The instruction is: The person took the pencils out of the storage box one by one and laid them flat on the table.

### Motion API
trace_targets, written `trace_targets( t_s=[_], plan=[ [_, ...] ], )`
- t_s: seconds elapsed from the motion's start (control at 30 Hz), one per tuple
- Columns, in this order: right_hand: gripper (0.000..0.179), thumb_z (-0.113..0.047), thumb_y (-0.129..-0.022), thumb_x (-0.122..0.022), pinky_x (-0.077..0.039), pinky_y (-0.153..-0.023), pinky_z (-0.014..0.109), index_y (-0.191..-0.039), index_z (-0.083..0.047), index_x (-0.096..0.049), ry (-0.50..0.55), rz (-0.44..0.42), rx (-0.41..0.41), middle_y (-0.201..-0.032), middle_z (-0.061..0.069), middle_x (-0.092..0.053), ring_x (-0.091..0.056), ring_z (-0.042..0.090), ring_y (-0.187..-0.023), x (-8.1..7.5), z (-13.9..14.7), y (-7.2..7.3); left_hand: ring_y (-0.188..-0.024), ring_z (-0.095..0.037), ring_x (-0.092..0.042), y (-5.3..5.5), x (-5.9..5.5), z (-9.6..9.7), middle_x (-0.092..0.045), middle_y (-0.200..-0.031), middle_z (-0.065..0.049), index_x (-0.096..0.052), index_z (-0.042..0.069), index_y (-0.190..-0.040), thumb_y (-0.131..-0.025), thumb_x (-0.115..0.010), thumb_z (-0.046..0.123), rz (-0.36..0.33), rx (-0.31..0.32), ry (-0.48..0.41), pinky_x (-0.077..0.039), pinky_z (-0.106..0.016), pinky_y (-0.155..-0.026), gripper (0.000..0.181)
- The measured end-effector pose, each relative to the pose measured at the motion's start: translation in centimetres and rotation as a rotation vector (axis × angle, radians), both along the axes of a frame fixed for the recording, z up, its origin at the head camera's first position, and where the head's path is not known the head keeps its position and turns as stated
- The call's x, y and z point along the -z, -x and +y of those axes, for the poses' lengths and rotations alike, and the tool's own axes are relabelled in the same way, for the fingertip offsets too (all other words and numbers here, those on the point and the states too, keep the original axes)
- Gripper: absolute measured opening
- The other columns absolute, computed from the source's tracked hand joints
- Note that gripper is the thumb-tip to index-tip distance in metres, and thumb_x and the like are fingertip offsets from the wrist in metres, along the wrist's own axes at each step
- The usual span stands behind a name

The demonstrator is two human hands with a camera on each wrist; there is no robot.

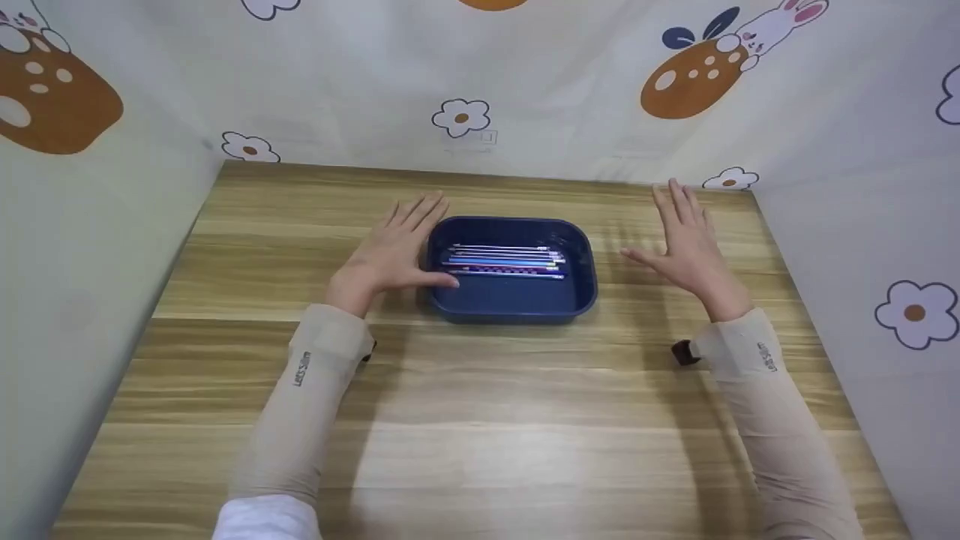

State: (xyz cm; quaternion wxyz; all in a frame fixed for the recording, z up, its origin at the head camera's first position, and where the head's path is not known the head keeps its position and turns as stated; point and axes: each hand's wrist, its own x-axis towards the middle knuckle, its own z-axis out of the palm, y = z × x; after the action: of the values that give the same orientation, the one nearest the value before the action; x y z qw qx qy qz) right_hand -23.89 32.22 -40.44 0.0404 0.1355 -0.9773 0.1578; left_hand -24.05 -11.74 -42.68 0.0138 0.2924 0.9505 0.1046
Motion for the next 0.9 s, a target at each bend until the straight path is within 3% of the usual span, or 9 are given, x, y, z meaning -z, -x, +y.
trace_targets(
  t_s=[0.3,0.63,0.9],
  plan=[
    [0.100,-0.054,-0.079,-0.068,-0.005,-0.114,0.062,-0.153,-0.017,-0.013,0.033,0.035,-0.018,-0.158,0.015,-0.006,0.000,0.033,-0.145,-0.1,-0.1,0.1,-0.146,-0.022,0.001,-0.2,0.1,0.4,0.000,-0.160,-0.003,0.002,0.017,-0.153,-0.062,-0.050,0.087,-0.077,0.009,-0.040,0.001,-0.044,-0.119,0.126],
    [0.097,-0.049,-0.078,-0.071,-0.008,-0.114,0.060,-0.150,-0.007,-0.020,0.049,0.049,-0.052,-0.156,0.020,-0.011,-0.007,0.040,-0.143,0.7,-0.9,-0.1,-0.146,-0.025,-0.002,-0.9,1.3,0.1,-0.002,-0.159,-0.010,0.000,0.011,-0.152,-0.055,-0.063,0.082,-0.242,0.022,-0.076,-0.004,-0.048,-0.119,0.136],
    [0.097,-0.051,-0.078,-0.071,-0.016,-0.113,0.059,-0.150,-0.009,-0.022,0.101,0.038,-0.062,-0.156,0.016,-0.013,-0.013,0.040,-0.142,0.7,-2.0,-0.2,-0.146,-0.024,-0.005,-1.0,1.3,0.1,-0.005,-0.159,-0.010,-0.004,0.010,-0.152,-0.053,-0.062,0.085,-0.225,0.022,-0.081,-0.006,-0.044,-0.119,0.138]
  ],
)
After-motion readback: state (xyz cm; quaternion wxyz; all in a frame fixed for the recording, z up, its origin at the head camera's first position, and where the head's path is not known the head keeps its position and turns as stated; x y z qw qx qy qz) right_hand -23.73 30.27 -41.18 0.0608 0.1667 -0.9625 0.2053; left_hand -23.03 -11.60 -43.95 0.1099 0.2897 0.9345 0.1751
